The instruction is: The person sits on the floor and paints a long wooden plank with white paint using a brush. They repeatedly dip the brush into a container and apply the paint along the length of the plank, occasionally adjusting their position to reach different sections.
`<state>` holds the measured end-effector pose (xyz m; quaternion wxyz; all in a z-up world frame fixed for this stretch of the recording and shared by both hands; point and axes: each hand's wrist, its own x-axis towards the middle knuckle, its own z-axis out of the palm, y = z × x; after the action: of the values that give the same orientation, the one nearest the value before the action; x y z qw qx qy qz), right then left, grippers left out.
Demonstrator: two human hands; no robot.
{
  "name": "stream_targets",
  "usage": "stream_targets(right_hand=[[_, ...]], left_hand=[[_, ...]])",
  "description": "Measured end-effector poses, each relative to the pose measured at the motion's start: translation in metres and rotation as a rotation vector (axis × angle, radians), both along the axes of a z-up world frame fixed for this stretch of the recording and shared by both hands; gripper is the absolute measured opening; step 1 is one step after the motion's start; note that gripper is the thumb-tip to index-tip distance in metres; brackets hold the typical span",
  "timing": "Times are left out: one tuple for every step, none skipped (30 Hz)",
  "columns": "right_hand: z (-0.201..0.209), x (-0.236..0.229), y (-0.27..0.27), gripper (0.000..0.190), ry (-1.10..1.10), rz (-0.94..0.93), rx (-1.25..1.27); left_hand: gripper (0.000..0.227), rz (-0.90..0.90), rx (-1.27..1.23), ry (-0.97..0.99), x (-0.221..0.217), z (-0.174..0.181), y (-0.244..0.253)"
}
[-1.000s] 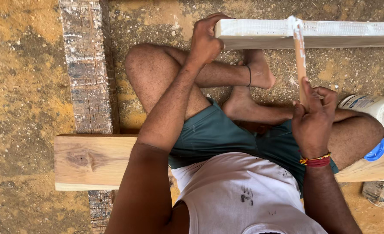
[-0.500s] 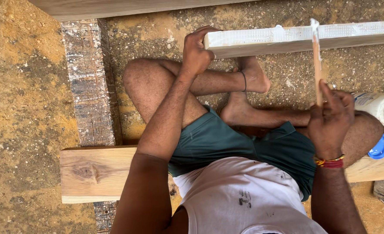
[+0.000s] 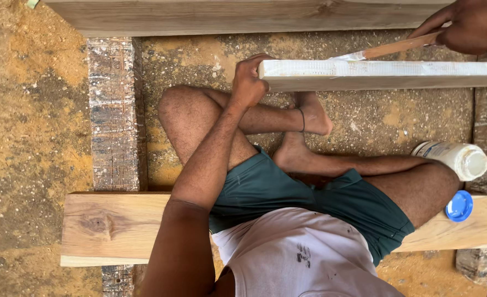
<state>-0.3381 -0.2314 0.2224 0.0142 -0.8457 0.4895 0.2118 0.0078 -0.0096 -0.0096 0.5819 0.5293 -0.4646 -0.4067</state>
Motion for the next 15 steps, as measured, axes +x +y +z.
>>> stream_targets(right_hand=[[-0.002,0.005,-0.007,0.027,0.027,-0.009,0.038],[-0.003,0.010,-0.014,0.028,0.055,-0.018,0.076],[-0.004,0.013,-0.017,0.030,0.081,-0.032,0.115],[-0.006,0.017,-0.020,0.031,0.107,-0.046,0.154],[-0.007,0.016,-0.019,0.032,-0.016,-0.015,0.212],[-0.008,0.015,-0.019,0.031,-0.101,0.005,0.264],[-0.009,0.011,-0.013,0.031,-0.160,0.012,0.300],[-0.009,0.011,-0.009,0.030,-0.161,0.009,0.298],[-0.006,0.010,-0.003,0.030,-0.174,0.019,0.267],[-0.001,0.009,0.006,0.029,-0.184,0.029,0.243],[0.006,0.007,0.020,0.029,-0.217,0.057,0.193],[0.014,0.003,0.038,0.028,-0.256,0.088,0.139],[0.020,-0.001,0.059,0.027,-0.298,0.118,0.087],[0.025,-0.005,0.084,0.027,-0.330,0.145,0.023],[0.027,-0.008,0.110,0.026,-0.357,0.164,-0.034]], left_hand=[[0.055,0.002,0.017,0.014,-0.001,-0.002,0.000],[0.055,0.004,0.034,0.028,-0.001,-0.004,-0.001],[0.055,0.013,0.007,0.009,-0.001,-0.005,-0.002],[0.055,0.022,-0.019,-0.010,0.000,-0.007,-0.004],[0.055,0.024,-0.045,-0.028,0.000,-0.008,-0.004],[0.054,0.021,-0.046,-0.018,0.001,-0.010,-0.005],[0.053,0.013,-0.048,-0.005,0.000,-0.011,-0.005],[0.052,0.006,-0.049,0.007,0.000,-0.012,-0.004],[0.053,0.001,-0.030,0.017,0.001,-0.012,-0.005],[0.054,-0.004,-0.012,0.027,0.002,-0.012,-0.005],[0.055,-0.007,0.004,0.039,0.002,-0.010,-0.006],[0.055,-0.004,-0.003,0.020,0.003,-0.009,-0.006],[0.056,0.002,-0.010,0.003,0.003,-0.008,-0.007],[0.056,0.008,-0.018,-0.014,0.002,-0.007,-0.008],[0.056,0.014,-0.034,-0.010,0.002,-0.007,-0.007]])
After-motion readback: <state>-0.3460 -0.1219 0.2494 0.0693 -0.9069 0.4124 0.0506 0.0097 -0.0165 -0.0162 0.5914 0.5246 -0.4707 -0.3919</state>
